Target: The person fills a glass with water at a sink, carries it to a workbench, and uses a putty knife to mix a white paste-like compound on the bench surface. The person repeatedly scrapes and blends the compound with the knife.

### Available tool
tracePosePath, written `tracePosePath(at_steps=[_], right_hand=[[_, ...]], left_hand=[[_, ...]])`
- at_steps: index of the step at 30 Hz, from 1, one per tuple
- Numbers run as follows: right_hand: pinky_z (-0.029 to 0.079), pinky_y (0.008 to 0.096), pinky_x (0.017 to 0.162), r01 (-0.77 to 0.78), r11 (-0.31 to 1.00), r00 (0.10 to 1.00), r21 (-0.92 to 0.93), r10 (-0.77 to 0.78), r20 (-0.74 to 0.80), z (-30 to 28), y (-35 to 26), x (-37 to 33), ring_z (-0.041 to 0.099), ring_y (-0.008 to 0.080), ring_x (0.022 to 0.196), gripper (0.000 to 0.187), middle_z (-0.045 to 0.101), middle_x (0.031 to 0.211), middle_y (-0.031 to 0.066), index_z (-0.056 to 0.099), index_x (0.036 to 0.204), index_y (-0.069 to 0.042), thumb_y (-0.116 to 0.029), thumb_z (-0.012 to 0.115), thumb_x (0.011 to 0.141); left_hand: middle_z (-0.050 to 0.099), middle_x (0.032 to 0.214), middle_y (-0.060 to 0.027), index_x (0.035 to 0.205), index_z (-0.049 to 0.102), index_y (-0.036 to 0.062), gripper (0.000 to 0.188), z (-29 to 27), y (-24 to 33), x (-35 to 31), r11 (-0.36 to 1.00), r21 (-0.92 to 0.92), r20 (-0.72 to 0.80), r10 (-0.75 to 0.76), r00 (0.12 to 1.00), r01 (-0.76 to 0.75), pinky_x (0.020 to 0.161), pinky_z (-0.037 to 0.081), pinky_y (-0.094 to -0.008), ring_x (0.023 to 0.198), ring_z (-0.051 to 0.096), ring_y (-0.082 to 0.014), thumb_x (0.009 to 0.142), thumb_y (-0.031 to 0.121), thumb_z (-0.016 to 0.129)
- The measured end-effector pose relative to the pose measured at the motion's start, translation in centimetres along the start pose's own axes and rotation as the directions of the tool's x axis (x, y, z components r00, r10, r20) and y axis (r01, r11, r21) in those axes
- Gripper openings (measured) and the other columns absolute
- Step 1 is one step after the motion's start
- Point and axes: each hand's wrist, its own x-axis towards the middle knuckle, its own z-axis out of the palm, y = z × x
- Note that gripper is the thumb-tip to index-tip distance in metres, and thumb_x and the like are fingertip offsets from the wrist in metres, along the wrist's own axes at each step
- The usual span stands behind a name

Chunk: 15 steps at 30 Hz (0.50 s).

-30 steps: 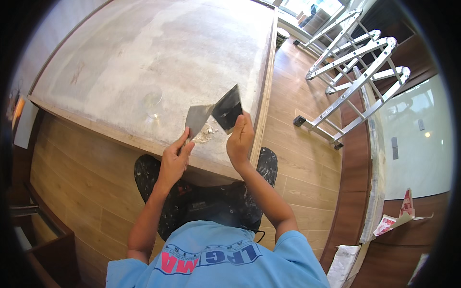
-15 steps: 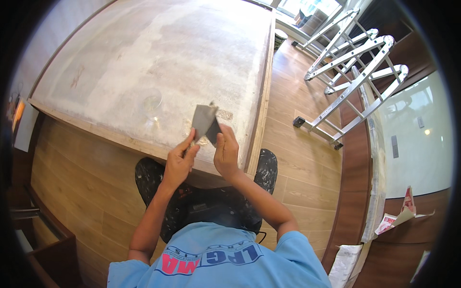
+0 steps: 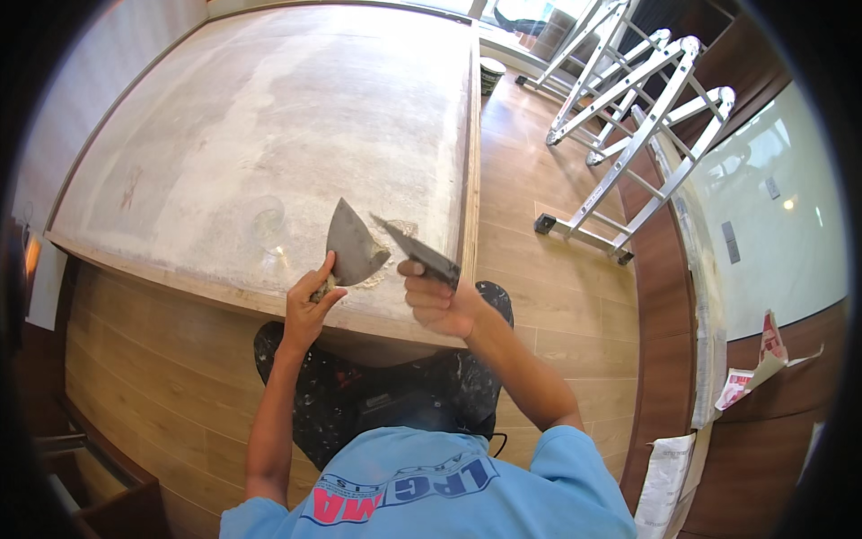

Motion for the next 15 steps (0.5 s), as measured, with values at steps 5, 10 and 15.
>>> tracePosePath(at_steps=[5,10,15], right_hand=[[0.032,0.0264,0.048,0.051,0.997,0.998,0.058,-0.049,-0.037,0.8,3.2,1.3,0.041,0.0102,0.055,0.027,0.043,0.063,-0.0029,0.058,0.106,-0.008,-0.026,0.046,0.122],[0.030,0.0257,0.045,0.171,0.976,0.948,-0.133,-0.199,-0.250,-0.5,2.7,3.1,0.037,0.0093,0.050,0.029,0.045,0.065,-0.0041,0.061,0.100,-0.012,-0.022,0.044,0.121],[0.031,0.0252,0.045,0.265,0.928,0.742,-0.262,-0.370,-0.560,-3.6,1.2,6.1,0.036,0.0096,0.048,0.028,0.047,0.067,-0.0041,0.060,0.096,-0.015,-0.021,0.046,0.120]], left_hand=[[0.051,0.085,-0.0021,0.162,0.065,0.0134,0.072,1.3,0.3,0.3,1.000,-0.006,-0.013,0.030,0.999,-0.030,0.072,0.045,-0.0315,0.079,0.046,-0.0135,0.095,0.016,0.092],[0.049,0.084,-0.0026,0.162,0.065,0.0154,0.073,1.4,0.9,0.4,0.997,0.005,-0.004,0.081,0.997,-0.081,0.069,0.044,-0.0335,0.077,0.045,-0.0148,0.094,0.015,0.092],[0.051,0.085,-0.0040,0.161,0.066,0.0135,0.072,2.0,2.1,-0.2,0.996,0.040,0.045,0.083,0.996,-0.085,0.070,0.045,-0.0340,0.077,0.047,-0.0162,0.094,0.015,0.092]])
